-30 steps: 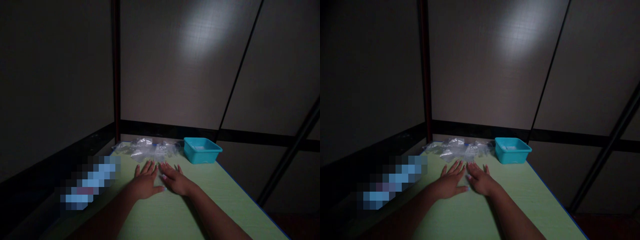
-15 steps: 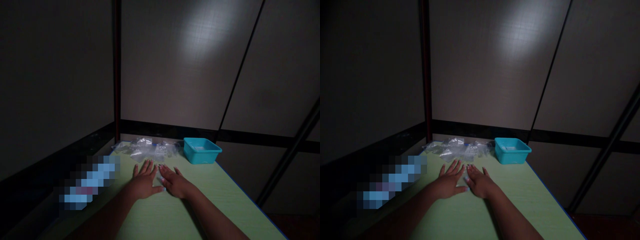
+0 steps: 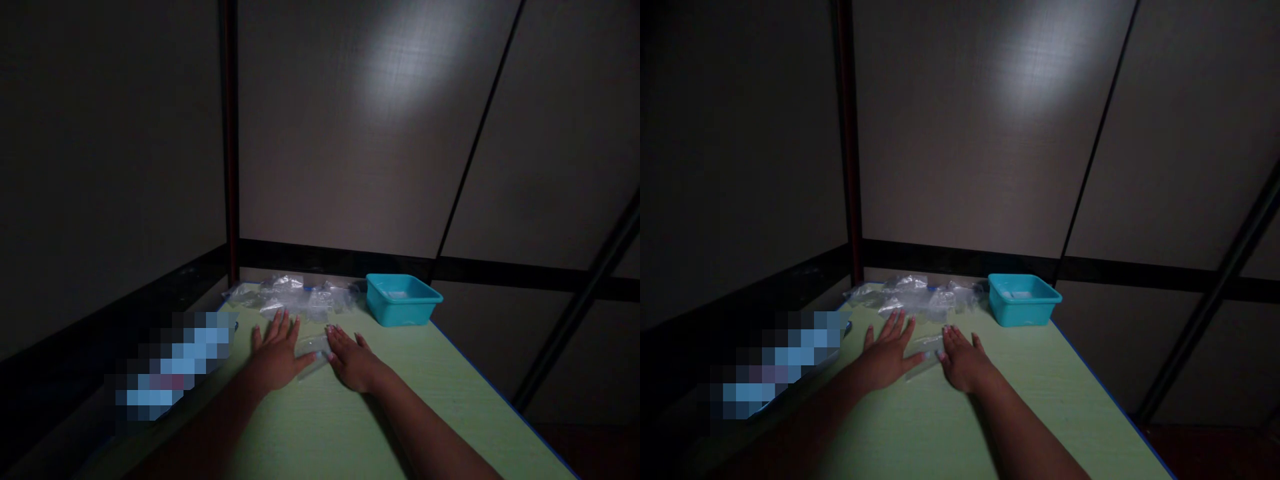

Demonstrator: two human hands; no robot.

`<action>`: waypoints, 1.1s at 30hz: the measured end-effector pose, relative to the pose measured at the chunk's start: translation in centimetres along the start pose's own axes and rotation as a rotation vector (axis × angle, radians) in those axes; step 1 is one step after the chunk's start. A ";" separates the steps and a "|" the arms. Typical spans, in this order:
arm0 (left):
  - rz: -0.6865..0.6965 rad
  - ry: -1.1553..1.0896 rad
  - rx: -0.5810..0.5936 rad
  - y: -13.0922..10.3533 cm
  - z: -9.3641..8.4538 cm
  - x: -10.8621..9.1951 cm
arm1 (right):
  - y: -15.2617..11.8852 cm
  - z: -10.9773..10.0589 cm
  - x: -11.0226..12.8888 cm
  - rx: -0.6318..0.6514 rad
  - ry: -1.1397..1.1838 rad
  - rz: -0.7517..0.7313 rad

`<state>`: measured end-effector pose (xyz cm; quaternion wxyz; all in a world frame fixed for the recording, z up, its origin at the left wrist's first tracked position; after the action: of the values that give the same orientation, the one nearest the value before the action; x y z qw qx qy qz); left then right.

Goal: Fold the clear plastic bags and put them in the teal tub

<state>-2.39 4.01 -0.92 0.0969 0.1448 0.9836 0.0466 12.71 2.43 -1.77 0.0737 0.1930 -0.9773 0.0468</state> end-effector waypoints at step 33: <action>0.095 -0.056 0.018 0.3 0.6 -0.6 | 0.5 -0.3 -1.9 -0.041 0.001 0.101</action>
<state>-1.61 4.13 -1.36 0.1207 0.1936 0.9729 0.0381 14.28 3.61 -1.85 0.0755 0.1416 -0.9866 0.0303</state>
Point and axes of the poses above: each hand's wrist, its own y-axis towards the middle knuckle, its own z-axis out of the palm, x = y × z, the point moved 7 cm from there along y, towards the middle knuckle, and after that the axes turned 3 degrees about -y, right-handed, at the moved point
